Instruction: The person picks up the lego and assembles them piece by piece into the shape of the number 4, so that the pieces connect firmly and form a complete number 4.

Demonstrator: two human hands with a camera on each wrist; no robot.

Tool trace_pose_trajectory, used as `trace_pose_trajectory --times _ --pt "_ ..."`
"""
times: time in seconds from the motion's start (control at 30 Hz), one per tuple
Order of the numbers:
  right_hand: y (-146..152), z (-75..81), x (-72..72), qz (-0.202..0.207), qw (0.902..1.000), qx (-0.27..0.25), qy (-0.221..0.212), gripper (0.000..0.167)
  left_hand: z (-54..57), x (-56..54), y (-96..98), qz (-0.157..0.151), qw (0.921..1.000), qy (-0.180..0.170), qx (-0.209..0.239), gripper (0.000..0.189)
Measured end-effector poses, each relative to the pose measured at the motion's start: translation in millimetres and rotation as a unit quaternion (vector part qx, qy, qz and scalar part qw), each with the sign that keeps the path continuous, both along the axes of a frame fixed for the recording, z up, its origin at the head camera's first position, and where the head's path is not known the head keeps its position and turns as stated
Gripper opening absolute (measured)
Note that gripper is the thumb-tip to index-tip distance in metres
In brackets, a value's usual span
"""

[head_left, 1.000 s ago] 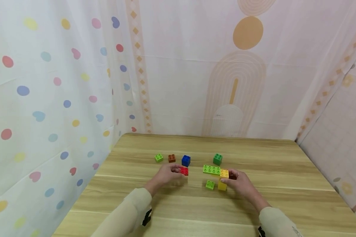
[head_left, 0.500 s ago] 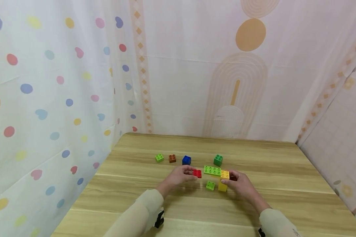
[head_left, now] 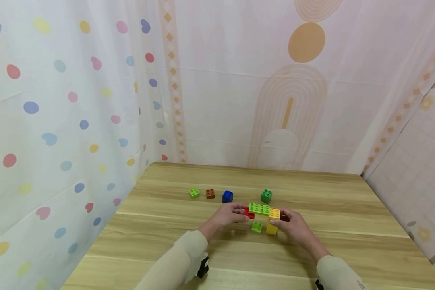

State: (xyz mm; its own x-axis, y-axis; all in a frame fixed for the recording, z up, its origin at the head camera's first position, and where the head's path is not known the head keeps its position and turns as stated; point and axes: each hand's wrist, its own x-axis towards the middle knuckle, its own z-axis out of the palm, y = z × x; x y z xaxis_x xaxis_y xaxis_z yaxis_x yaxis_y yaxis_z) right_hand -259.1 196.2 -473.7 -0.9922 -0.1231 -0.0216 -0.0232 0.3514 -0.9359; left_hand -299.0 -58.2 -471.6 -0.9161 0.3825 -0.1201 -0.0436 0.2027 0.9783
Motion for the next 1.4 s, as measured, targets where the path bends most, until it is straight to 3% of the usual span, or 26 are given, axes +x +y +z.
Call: trace_pose_trajectory --times 0.37,1.0,1.2,1.4 --pt "0.4 -1.4 -1.3 0.000 1.0000 0.003 0.005 0.043 2.5 -3.4 10.9 0.008 0.9999 -0.005 0.006 0.038" --pt "0.8 -0.4 0.0 0.002 1.0000 0.002 0.006 0.042 5.5 -5.2 14.0 -0.009 0.9988 -0.017 0.046 0.036" --pt "0.7 0.8 0.8 0.004 1.0000 0.005 0.006 0.042 9.2 -1.7 17.2 0.015 0.9979 -0.039 0.049 0.023" --pt "1.1 0.4 1.4 0.008 0.9999 0.001 0.011 0.041 12.6 3.7 26.3 0.052 0.9968 -0.042 0.042 0.029"
